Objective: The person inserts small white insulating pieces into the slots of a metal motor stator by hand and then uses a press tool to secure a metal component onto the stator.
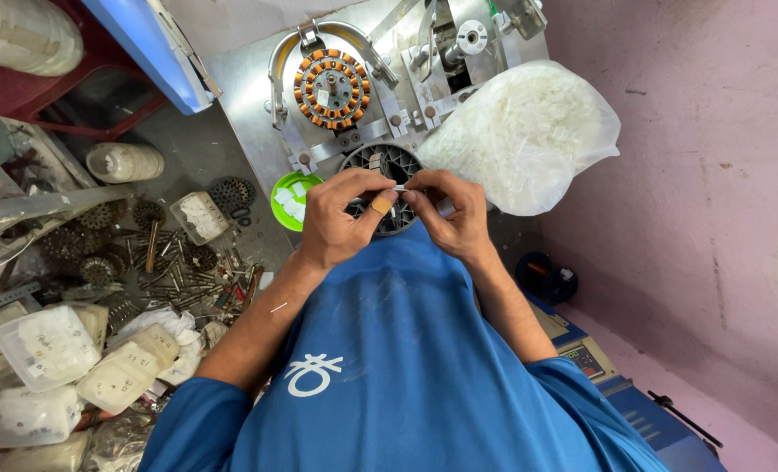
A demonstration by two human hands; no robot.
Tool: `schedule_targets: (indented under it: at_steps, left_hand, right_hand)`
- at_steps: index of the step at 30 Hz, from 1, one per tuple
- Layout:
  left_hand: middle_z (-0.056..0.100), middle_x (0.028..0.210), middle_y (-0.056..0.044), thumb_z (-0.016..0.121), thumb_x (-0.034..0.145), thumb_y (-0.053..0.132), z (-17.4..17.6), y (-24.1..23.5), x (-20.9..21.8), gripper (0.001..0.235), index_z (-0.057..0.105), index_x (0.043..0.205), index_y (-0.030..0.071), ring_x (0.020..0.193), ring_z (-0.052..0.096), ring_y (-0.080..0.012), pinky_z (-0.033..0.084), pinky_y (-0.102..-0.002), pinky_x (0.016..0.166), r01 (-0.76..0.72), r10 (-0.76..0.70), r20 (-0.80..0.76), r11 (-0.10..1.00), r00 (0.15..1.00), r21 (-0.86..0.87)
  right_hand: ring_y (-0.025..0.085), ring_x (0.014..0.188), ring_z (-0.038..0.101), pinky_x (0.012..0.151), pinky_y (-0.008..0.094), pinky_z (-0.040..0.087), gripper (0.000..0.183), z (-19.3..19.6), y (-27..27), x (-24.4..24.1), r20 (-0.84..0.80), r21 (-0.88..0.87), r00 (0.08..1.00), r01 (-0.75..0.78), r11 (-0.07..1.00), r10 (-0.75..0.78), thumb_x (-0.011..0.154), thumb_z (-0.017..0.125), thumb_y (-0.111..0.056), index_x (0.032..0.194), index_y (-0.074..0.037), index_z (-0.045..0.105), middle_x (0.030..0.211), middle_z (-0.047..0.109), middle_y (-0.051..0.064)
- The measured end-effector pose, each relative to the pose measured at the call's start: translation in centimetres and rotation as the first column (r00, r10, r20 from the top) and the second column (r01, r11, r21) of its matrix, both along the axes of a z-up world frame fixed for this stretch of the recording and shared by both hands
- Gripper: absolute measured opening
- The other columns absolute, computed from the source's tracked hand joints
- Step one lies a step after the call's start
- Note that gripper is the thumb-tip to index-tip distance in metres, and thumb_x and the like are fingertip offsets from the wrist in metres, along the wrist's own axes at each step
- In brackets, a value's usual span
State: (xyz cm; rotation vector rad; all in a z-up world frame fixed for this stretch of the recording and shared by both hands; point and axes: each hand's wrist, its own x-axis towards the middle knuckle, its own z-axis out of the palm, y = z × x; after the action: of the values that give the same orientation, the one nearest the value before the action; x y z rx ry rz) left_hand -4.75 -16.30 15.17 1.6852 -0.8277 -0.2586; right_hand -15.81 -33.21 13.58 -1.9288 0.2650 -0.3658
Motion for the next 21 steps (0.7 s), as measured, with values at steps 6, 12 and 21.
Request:
schedule_targets:
  at_steps: [6,12,21]
  left_hand:
    - [0.075,0.102,-0.010,0.080,0.087,0.004,-0.3,0.3,-0.1,0.017,0.072,0.101,0.001,0.092,0.076,-0.0238,0.060,-0.032,0.079,0.021,-0.020,0.010,1.000,1.000,-0.019]
    - [0.075,0.105,-0.010,0.079,0.089,0.001,-1.3,0.7,-0.3,0.012,0.073,0.099,0.003,0.094,0.075,-0.0231,0.061,-0.032,0.081,0.074,-0.073,0.023,0.996,0.997,-0.043]
    - [0.072,0.097,-0.012,0.076,0.085,-0.005,-1.7,1.5,0.1,0.009,0.070,0.091,-0.003,0.088,0.071,-0.0290,0.058,-0.036,0.077,0.085,-0.078,0.236,0.996,0.969,-0.021]
  right_hand:
    - [0.015,0.076,0.070,0.066,0.024,0.054,0.007,0.4,0.1,0.4,0.091,-0.107,0.993,-0.060,0.992,0.070,0.095,0.070,0.001,0.102,-0.002,0.067,0.101,0.072,0.009]
    - [0.019,0.076,0.060,0.067,0.032,0.046,0.005,0.0,0.2,0.2,0.010,-0.043,0.989,-0.147,0.988,0.148,0.092,0.070,-0.003,0.096,-0.002,0.066,0.093,0.065,0.009]
    - [0.015,0.074,0.065,0.063,0.027,0.051,0.025,1.1,1.9,0.5,0.035,-0.191,0.996,-0.070,0.979,0.078,0.092,0.076,0.003,0.115,-0.004,0.069,0.093,0.068,0.008]
